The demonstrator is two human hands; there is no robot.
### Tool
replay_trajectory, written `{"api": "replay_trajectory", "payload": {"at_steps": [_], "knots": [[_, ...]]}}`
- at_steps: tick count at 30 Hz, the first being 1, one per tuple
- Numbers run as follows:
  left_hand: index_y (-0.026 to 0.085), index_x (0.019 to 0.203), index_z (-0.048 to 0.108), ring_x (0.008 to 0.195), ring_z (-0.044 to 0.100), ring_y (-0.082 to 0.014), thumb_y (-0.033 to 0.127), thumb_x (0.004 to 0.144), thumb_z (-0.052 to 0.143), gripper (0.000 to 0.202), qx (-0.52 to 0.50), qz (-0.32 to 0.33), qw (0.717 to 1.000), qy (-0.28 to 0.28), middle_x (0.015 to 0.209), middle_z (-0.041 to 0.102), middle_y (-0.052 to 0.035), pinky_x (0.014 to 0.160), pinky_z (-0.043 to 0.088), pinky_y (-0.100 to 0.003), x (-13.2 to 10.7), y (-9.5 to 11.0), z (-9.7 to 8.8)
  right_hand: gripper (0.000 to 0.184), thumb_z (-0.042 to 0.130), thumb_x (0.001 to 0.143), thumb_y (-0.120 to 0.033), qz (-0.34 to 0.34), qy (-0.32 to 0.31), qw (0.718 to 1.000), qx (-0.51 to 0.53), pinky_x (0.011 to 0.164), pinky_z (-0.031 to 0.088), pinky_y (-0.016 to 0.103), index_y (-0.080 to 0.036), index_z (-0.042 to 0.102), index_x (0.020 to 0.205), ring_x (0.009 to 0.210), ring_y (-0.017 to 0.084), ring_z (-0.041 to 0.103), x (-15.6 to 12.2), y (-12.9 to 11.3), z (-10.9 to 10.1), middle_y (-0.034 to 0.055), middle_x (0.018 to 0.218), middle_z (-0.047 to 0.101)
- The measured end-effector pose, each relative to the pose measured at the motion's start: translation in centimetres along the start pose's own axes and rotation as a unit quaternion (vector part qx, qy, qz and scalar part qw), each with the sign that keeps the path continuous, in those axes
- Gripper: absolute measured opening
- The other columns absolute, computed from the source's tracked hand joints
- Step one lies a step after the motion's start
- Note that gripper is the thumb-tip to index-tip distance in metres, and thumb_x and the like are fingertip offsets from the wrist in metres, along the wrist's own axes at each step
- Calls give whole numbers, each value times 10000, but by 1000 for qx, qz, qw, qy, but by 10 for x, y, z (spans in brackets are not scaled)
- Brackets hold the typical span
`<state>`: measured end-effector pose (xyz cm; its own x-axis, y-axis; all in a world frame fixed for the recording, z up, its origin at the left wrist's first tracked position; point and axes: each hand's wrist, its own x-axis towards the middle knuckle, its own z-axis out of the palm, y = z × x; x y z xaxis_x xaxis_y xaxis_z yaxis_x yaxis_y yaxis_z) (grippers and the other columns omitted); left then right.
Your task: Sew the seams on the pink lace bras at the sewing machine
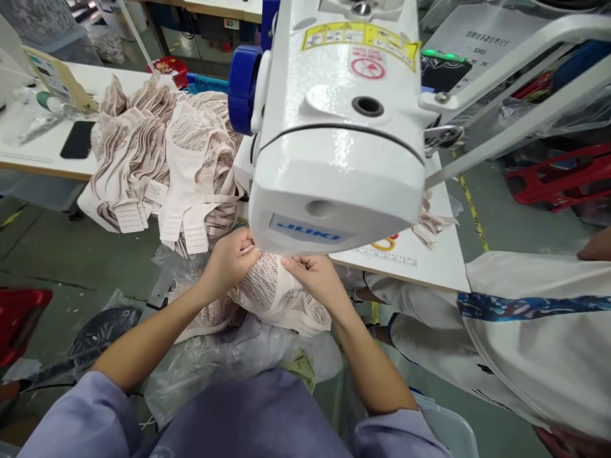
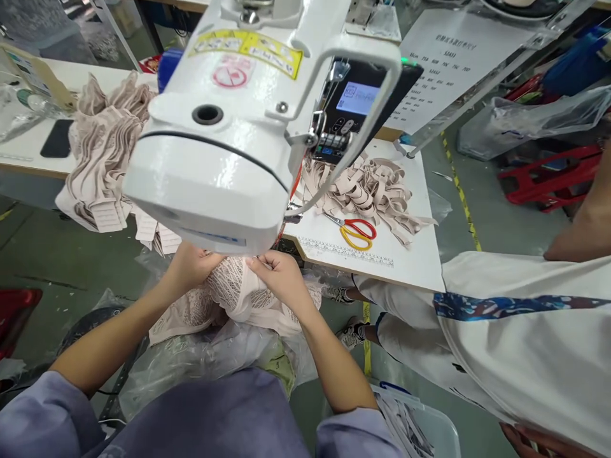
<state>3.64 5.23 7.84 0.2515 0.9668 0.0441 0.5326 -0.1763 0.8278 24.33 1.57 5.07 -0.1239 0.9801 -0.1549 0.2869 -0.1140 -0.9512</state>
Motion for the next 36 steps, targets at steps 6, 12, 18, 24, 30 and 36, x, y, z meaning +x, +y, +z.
{"api": "replay_trajectory", "payload": {"at_steps": [6, 12, 18, 24, 30, 36], "knots": [[187, 830, 610, 749, 633, -207, 260, 816, 574, 83, -13, 16, 1000, 1, 668, 638, 12, 755, 497, -304, 6, 0, 0, 459, 645, 821, -626, -3, 1, 1000, -8, 634, 435, 281, -214, 571, 633, 672, 184, 537, 8, 11, -3, -3, 577, 508], [185, 868, 600, 770, 651, -209, 250, 861, 549, 83, -14, 13, 1000, -7, 752, 681, -14, 711, 501, -292, 5, 4, -4, 488, 664, 792, -645, 10, 17, 1000, 18, 609, 406, 273, -217, 504, 620, 634, 159, 484, 6, 13, 0, -15, 597, 470], [179, 1238, 525, 1083, 653, -283, 414, 955, 515, 368, -16, -47, 997, 64, 1182, 658, -140, 853, 548, -382, -30, -33, 4, 516, 601, 852, -650, 19, 25, 997, 70, 524, 267, 247, -212, 432, 639, 532, 104, 313, -10, 25, 3, -56, 572, 329], [181, 1539, 237, 1457, 337, -387, 616, 813, 669, 950, -22, 67, 997, -35, 1581, 316, -215, 1192, 313, -541, -95, -88, 53, 491, 574, 872, -633, 8, 46, 996, 70, 546, 292, 248, -207, 466, 654, 566, 117, 356, -26, 44, 2, -43, 610, 384], [192, 1541, 202, 1511, 227, -398, 316, 859, 638, 819, 80, 31, 996, -40, 1593, 280, -223, 1205, 286, -586, -115, -111, 100, 452, 559, 895, -615, 19, 56, 994, 87, 549, 298, 248, -205, 507, 712, 571, 122, 367, -43, 52, 2, -39, 636, 399], [169, 1452, 448, 1469, 360, -334, 127, 864, 465, 589, 92, 1, 996, -7, 1570, 382, -176, 1191, 361, -521, -120, -140, 85, 434, 553, 895, -622, 24, 58, 995, 81, 586, 361, 254, -198, 589, 809, 627, 150, 466, -56, 58, 1, -9, 697, 523]]}}
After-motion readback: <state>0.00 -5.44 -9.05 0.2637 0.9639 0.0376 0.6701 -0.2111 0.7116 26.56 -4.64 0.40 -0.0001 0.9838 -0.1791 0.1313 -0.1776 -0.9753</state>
